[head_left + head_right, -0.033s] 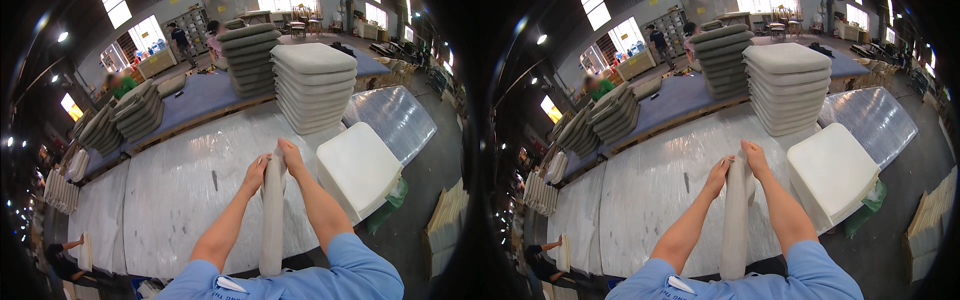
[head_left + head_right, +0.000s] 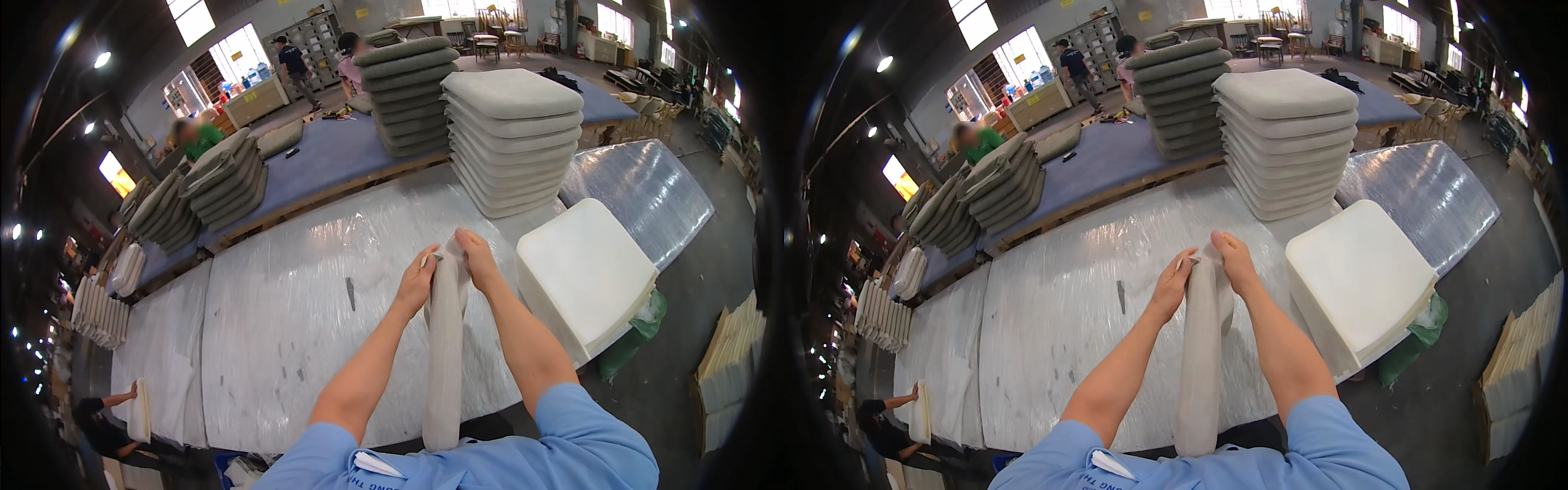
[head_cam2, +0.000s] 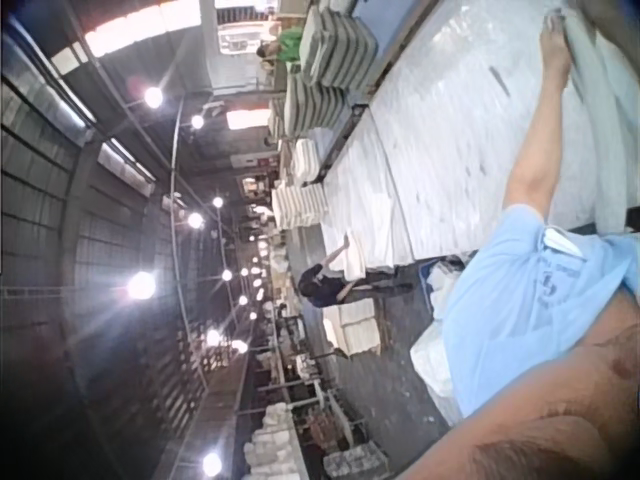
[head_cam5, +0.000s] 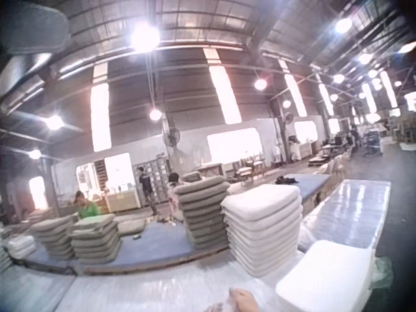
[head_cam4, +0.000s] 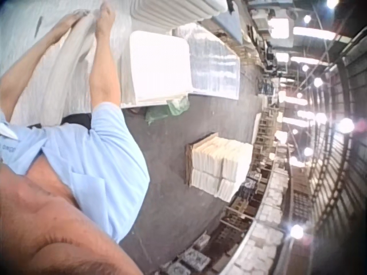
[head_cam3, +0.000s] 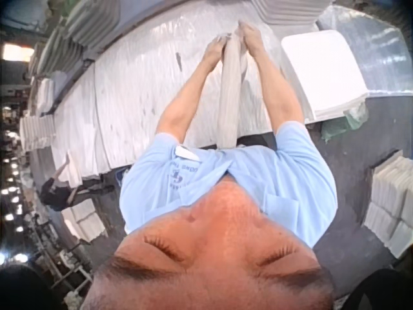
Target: The person wraps rectangular foam pads in white fabric, folding and tucking the edges to enclose each pad. They place the wrapped pads into a stack on the table. The person also handles loose white filling material from a green bag, placing it onto foam pads.
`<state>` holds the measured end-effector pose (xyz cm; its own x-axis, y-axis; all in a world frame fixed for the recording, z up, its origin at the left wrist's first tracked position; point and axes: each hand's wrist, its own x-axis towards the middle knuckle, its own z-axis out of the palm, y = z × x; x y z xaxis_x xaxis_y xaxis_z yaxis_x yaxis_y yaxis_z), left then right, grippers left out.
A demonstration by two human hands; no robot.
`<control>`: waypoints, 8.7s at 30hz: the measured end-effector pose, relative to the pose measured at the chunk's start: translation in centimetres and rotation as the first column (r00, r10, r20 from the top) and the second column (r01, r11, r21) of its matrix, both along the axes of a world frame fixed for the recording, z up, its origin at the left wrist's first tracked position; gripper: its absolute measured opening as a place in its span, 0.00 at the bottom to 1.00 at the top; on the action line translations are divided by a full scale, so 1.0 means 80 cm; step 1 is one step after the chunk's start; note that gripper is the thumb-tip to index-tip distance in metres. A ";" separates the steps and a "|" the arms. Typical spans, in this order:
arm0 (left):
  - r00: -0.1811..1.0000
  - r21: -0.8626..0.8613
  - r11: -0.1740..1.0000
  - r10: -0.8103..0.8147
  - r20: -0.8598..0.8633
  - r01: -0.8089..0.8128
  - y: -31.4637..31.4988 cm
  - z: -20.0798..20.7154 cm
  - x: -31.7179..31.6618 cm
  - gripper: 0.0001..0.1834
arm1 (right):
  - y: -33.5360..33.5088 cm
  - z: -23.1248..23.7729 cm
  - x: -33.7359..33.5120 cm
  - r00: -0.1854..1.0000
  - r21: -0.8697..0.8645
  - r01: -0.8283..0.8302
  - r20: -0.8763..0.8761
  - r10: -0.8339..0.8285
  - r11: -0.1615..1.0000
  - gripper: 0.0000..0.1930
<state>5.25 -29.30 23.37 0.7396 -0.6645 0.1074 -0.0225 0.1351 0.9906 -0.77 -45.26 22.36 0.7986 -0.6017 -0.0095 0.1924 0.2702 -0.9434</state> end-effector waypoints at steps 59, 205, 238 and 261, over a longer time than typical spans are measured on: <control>0.725 0.232 0.892 0.451 -0.521 -0.389 0.254 -0.078 0.158 0.32 | 0.017 -0.170 -0.234 0.689 -0.008 -0.317 -0.690 0.224 0.949 0.22; 0.931 0.921 0.189 -0.071 0.359 -0.340 0.369 -0.347 -0.093 0.21 | 0.140 -0.329 -0.103 0.302 -0.257 -0.844 -0.953 0.020 0.471 0.17; 0.673 0.211 0.752 0.655 -0.343 -0.625 0.461 -0.093 -0.395 0.27 | 0.120 -0.083 -0.412 0.930 -0.117 -0.320 -0.226 0.289 0.940 0.26; 0.546 0.036 0.585 0.776 -0.314 -0.810 0.415 -0.088 -0.205 0.33 | 0.107 -0.174 -0.240 0.980 0.053 0.090 -0.180 -0.079 0.995 0.39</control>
